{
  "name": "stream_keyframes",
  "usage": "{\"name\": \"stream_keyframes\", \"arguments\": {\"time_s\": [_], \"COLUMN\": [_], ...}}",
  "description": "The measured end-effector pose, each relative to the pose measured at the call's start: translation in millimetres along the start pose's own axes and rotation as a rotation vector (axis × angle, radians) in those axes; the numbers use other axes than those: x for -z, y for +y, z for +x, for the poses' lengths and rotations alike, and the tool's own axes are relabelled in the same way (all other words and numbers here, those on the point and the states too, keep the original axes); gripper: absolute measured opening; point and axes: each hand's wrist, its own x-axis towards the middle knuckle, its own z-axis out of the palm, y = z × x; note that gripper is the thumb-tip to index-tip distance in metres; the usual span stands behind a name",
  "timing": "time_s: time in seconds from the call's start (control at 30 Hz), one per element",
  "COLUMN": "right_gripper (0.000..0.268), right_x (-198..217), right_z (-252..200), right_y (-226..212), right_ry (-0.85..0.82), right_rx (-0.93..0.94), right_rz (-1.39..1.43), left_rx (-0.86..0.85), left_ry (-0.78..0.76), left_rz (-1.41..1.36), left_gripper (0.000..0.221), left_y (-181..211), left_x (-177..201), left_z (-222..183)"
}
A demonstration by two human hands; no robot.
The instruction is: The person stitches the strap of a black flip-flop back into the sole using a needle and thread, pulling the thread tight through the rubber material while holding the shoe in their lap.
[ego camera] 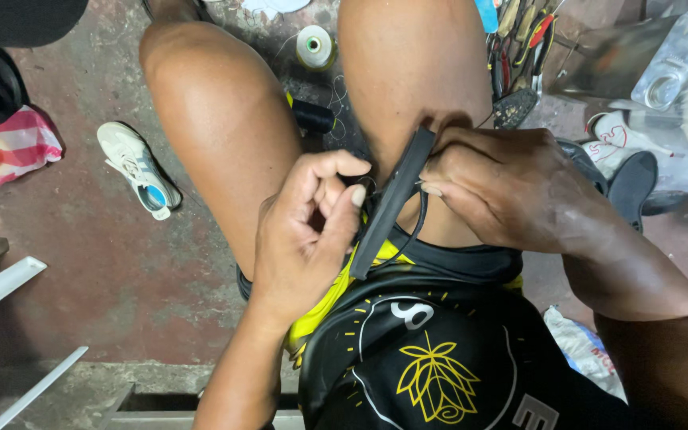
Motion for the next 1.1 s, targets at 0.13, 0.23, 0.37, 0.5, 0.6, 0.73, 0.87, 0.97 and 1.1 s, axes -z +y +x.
{"name": "stream_keyframes", "arguments": {"time_s": [0.13,0.23,0.37,0.5,0.6,0.73,0.87,0.97,1.1], "right_gripper": [0.012,0.013,0.014,0.018,0.019,0.018,0.021,0.024,0.029], "right_x": [1.7,-3.5,-7.9,-9.0,-6.8,-8.6,-14.3,-14.3,-11.9], "right_z": [-1.6,-3.6,-5.1,-10.4,-8.9,-11.7,-10.9,-7.5,1.0], "right_y": [14.5,24.6,35.1,36.1,36.5,34.5,28.2,17.3,3.5], "right_ry": [-0.027,-0.022,-0.003,0.041,0.025,0.075,0.137,0.159,0.219], "right_rx": [0.023,0.066,0.109,0.067,0.084,0.059,0.091,0.075,0.116], "right_rz": [0.151,0.293,0.298,0.275,0.256,0.245,0.125,0.044,0.020], "left_rx": [-0.096,-0.114,-0.038,0.034,0.160,-0.090,-0.209,-0.222,-0.161], "left_ry": [-0.044,-0.130,-0.119,-0.108,-0.011,0.024,0.018,0.012,-0.014], "left_rz": [0.264,0.227,-0.232,-0.997,-0.430,-0.022,0.083,0.127,0.155], "left_gripper": [0.020,0.009,0.009,0.014,0.012,0.012,0.011,0.012,0.014], "left_y": [1.9,-4.1,-15.1,-24.7,-25.8,-18.7,-8.5,-2.2,1.8], "left_x": [15.7,25.9,32.1,25.1,9.1,-1.2,1.4,5.9,8.5], "left_z": [-3.1,-10.1,-10.3,-4.4,-2.9,-5.2,-6.6,-5.0,-3.5]}}
